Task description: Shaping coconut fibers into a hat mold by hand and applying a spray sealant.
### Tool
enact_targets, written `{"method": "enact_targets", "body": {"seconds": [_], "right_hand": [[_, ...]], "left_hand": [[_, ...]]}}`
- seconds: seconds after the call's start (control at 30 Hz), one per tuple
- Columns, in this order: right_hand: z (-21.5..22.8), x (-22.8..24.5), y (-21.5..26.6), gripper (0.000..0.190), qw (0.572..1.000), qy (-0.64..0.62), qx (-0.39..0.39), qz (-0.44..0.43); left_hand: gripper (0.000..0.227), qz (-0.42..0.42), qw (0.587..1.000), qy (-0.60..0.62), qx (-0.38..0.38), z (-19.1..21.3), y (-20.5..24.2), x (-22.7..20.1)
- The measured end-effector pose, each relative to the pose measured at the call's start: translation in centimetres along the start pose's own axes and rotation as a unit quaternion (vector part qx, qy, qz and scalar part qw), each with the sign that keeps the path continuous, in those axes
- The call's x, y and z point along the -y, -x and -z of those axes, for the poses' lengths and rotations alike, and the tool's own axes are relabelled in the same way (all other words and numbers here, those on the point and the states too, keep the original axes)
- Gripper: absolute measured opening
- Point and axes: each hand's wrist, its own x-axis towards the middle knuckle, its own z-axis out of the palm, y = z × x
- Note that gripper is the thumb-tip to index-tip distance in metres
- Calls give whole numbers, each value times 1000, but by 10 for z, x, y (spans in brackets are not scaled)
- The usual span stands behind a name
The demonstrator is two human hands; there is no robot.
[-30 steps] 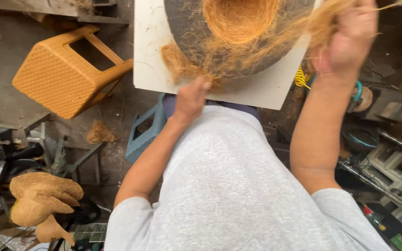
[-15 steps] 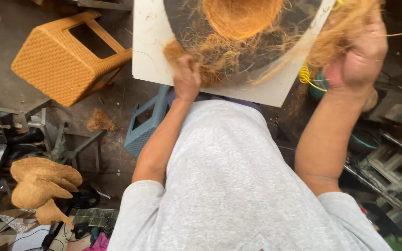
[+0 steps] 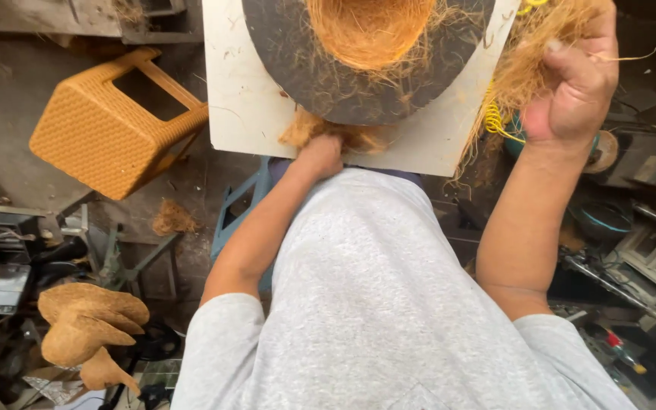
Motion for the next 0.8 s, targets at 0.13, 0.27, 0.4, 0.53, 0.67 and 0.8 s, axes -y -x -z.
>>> {"method": "enact_targets", "body": {"seconds": [0.13,0.27,0.4,0.53,0.67,0.8], "right_hand": [[6,-8,3,41,1000,-9,-10,-5],[30,-20,7,54,998,-16,-66,2],[41,-24,11,45,997,-5,-80,4],[36,-20,14,40,995,-13,-95,-8],[29,-10,20,59,976,-86,-189,-60],[27,-18,24,33,990,-39,-109,-83]], "left_hand": [[42,-8,994,57,98,82,93,-34],[25,-70,994,89,-9,153,140,-30],[19,2,909,208,-362,206,121,-2],[64,76,848,273,-448,203,47,31],[64,107,775,481,-396,188,45,10],[67,94,692,632,-337,103,39,6]]}}
